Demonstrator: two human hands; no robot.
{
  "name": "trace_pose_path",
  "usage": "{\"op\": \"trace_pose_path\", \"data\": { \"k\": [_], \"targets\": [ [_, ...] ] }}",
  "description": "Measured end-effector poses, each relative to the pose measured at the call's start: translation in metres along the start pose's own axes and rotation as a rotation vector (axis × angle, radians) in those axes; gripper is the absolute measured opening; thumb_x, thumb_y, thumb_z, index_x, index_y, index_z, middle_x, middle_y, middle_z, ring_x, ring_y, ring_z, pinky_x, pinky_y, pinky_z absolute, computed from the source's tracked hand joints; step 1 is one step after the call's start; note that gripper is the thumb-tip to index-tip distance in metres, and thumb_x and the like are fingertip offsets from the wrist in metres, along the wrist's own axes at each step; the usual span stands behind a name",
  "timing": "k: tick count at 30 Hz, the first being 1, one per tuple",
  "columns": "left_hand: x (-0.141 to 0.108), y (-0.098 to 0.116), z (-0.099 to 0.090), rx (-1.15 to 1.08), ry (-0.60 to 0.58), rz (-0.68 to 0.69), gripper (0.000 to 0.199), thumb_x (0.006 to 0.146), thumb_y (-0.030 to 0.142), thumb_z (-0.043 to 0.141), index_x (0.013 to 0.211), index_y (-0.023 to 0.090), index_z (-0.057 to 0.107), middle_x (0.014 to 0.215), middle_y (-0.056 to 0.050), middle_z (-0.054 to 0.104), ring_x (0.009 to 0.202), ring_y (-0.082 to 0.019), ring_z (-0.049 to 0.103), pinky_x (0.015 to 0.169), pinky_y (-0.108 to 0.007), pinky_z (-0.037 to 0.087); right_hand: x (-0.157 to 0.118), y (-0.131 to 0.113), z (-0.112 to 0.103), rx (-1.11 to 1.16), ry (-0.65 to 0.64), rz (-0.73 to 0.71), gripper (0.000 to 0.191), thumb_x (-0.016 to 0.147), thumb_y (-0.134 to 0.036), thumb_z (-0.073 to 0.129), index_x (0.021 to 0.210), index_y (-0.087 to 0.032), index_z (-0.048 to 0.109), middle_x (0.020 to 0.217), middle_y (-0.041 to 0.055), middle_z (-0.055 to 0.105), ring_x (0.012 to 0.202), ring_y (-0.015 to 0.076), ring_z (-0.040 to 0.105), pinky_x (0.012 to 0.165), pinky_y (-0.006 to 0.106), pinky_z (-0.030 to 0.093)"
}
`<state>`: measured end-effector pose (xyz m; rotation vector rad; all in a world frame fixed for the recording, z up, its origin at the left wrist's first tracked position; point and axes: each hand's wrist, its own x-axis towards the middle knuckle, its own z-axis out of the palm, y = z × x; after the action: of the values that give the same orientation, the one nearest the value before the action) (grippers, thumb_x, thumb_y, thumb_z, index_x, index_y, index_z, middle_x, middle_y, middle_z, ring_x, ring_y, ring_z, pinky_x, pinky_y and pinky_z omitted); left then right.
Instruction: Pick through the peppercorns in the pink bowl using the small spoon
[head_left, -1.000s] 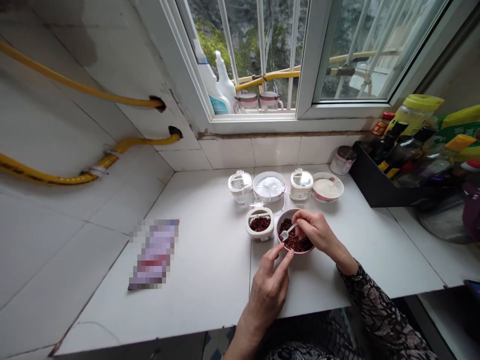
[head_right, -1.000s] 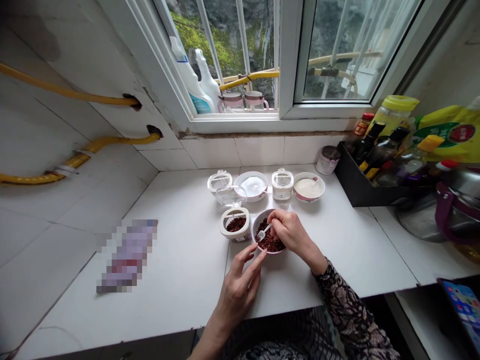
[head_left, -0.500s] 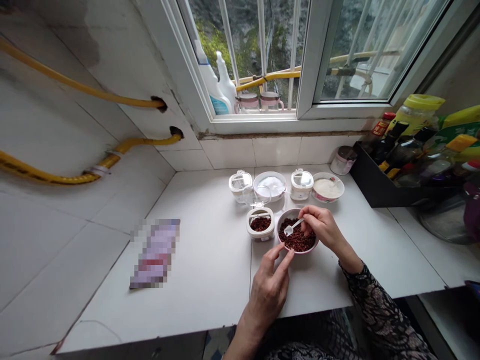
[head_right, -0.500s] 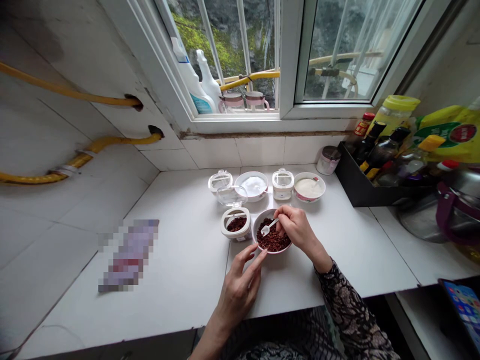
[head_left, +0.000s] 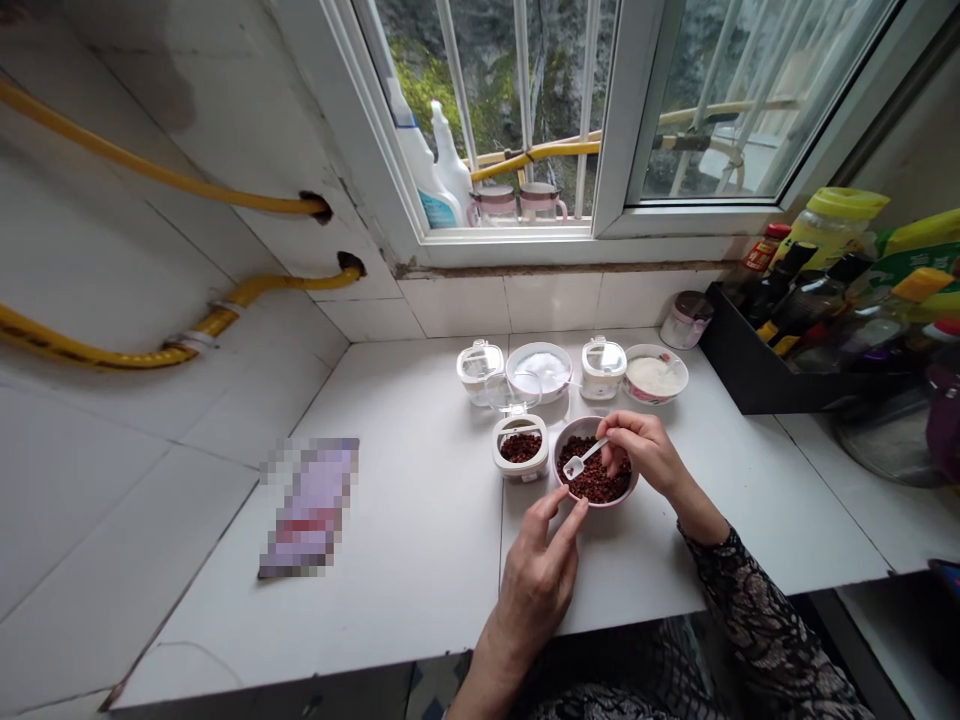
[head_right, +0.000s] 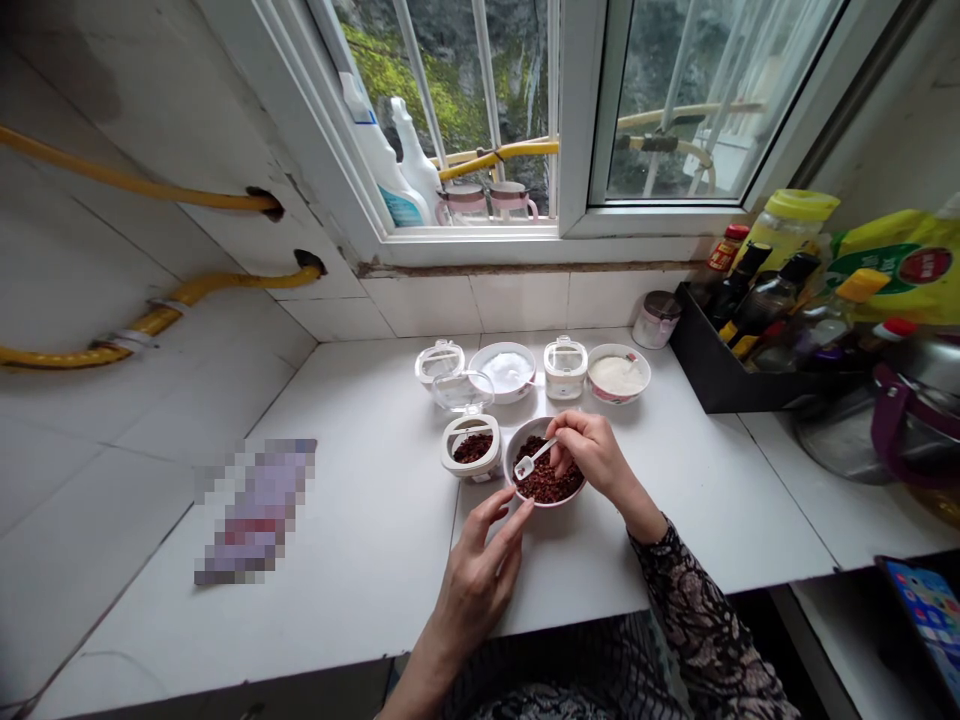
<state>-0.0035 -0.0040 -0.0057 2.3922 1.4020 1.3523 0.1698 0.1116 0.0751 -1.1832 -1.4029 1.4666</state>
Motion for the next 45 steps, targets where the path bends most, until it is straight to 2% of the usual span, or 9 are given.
{"op": "trace_pose_path", "data": {
  "k": [10, 13, 18, 23, 25, 28, 32, 39, 45],
  "targets": [
    [0.001, 0.000, 0.000, 0.009, 0.010, 0.006, 0.056, 0.092, -0.001, 0.046, 0.142, 0.021, 0.050, 0.134, -0.015, 0.053, 0.127, -0.024, 0.055, 0.099, -0.036, 0.057, 0.003, -0.001, -0.005, 0.049, 0.031, -0.018, 0.014, 0.072, -0.031, 0.061, 0.074, -0.017, 0.062, 0.049, -0.0013, 0.064, 0.037, 0.0121, 0.057, 0.039, 0.022, 0.046],
    [0.000, 0.000, 0.000, 0.006, 0.007, 0.008, 0.055, 0.091, -0.002, 0.046, 0.141, 0.021, 0.050, 0.134, -0.015, 0.052, 0.127, -0.023, 0.054, 0.099, -0.037, 0.057, 0.003, -0.002, -0.002, 0.075, 0.050, -0.092, 0.017, 0.076, -0.035, 0.063, 0.077, -0.017, 0.062, 0.053, -0.0009, 0.066, 0.040, 0.0130, 0.059, 0.043, 0.024, 0.049],
    [-0.001, -0.002, 0.002, -0.003, 0.008, 0.015, 0.058, 0.091, -0.003, 0.045, 0.143, 0.021, 0.048, 0.135, -0.015, 0.051, 0.128, -0.023, 0.053, 0.101, -0.038, 0.056, -0.004, -0.001, 0.017, -0.047, 0.130, -0.432, 0.014, 0.093, -0.032, 0.055, 0.093, -0.020, 0.060, 0.068, 0.0005, 0.069, 0.057, 0.0147, 0.066, 0.059, 0.028, 0.056],
    [-0.002, -0.003, 0.003, -0.012, 0.009, 0.011, 0.060, 0.090, -0.002, 0.044, 0.145, 0.021, 0.046, 0.135, -0.016, 0.050, 0.126, -0.024, 0.054, 0.099, -0.038, 0.057, -0.007, 0.005, 0.037, -0.561, 0.072, -0.888, 0.016, 0.097, -0.015, 0.046, 0.102, -0.020, 0.061, 0.079, 0.0049, 0.072, 0.070, 0.0174, 0.067, 0.066, 0.030, 0.053],
    [-0.002, -0.003, 0.003, -0.012, 0.008, 0.005, 0.060, 0.091, -0.001, 0.044, 0.146, 0.022, 0.045, 0.135, -0.016, 0.050, 0.125, -0.024, 0.055, 0.097, -0.038, 0.058, -0.007, 0.006, 0.038, -0.653, 0.050, -0.984, 0.018, 0.096, -0.012, 0.045, 0.102, -0.020, 0.060, 0.080, 0.0058, 0.072, 0.071, 0.0183, 0.068, 0.066, 0.030, 0.052],
    [-0.002, -0.003, 0.003, -0.013, 0.006, 0.004, 0.061, 0.091, -0.001, 0.044, 0.147, 0.024, 0.043, 0.136, -0.015, 0.051, 0.125, -0.024, 0.055, 0.098, -0.039, 0.058, -0.008, 0.005, 0.031, -0.586, 0.104, -0.926, 0.017, 0.097, -0.012, 0.045, 0.102, -0.020, 0.060, 0.078, 0.0041, 0.070, 0.069, 0.0168, 0.067, 0.065, 0.028, 0.052],
    [-0.001, -0.003, 0.003, -0.007, 0.015, 0.008, 0.060, 0.092, -0.001, 0.044, 0.146, 0.023, 0.046, 0.135, -0.014, 0.052, 0.127, -0.024, 0.055, 0.099, -0.039, 0.057, -0.009, 0.004, 0.015, -0.466, 0.176, -0.684, 0.016, 0.095, -0.015, 0.044, 0.090, -0.020, 0.059, 0.061, -0.0029, 0.059, 0.053, 0.0134, 0.057, 0.056, 0.025, 0.046],
    [0.000, -0.002, 0.002, -0.002, 0.014, 0.015, 0.057, 0.091, -0.002, 0.045, 0.143, 0.022, 0.048, 0.134, -0.014, 0.052, 0.126, -0.023, 0.055, 0.099, -0.037, 0.057, -0.003, 0.009, 0.011, -0.713, 0.028, -0.437, 0.017, 0.083, -0.012, 0.044, 0.073, -0.021, 0.056, 0.065, 0.0005, 0.063, 0.057, 0.0147, 0.055, 0.059, 0.026, 0.040],
    [0.001, -0.001, 0.000, -0.009, 0.010, 0.011, 0.058, 0.092, -0.002, 0.046, 0.144, 0.022, 0.047, 0.135, -0.015, 0.051, 0.127, -0.023, 0.054, 0.100, -0.038, 0.057, -0.003, 0.012, 0.012, -0.453, -0.025, -0.271, 0.017, 0.083, -0.014, 0.042, 0.076, -0.022, 0.056, 0.051, -0.0040, 0.056, 0.048, 0.0138, 0.053, 0.054, 0.025, 0.042]
  ]
}}
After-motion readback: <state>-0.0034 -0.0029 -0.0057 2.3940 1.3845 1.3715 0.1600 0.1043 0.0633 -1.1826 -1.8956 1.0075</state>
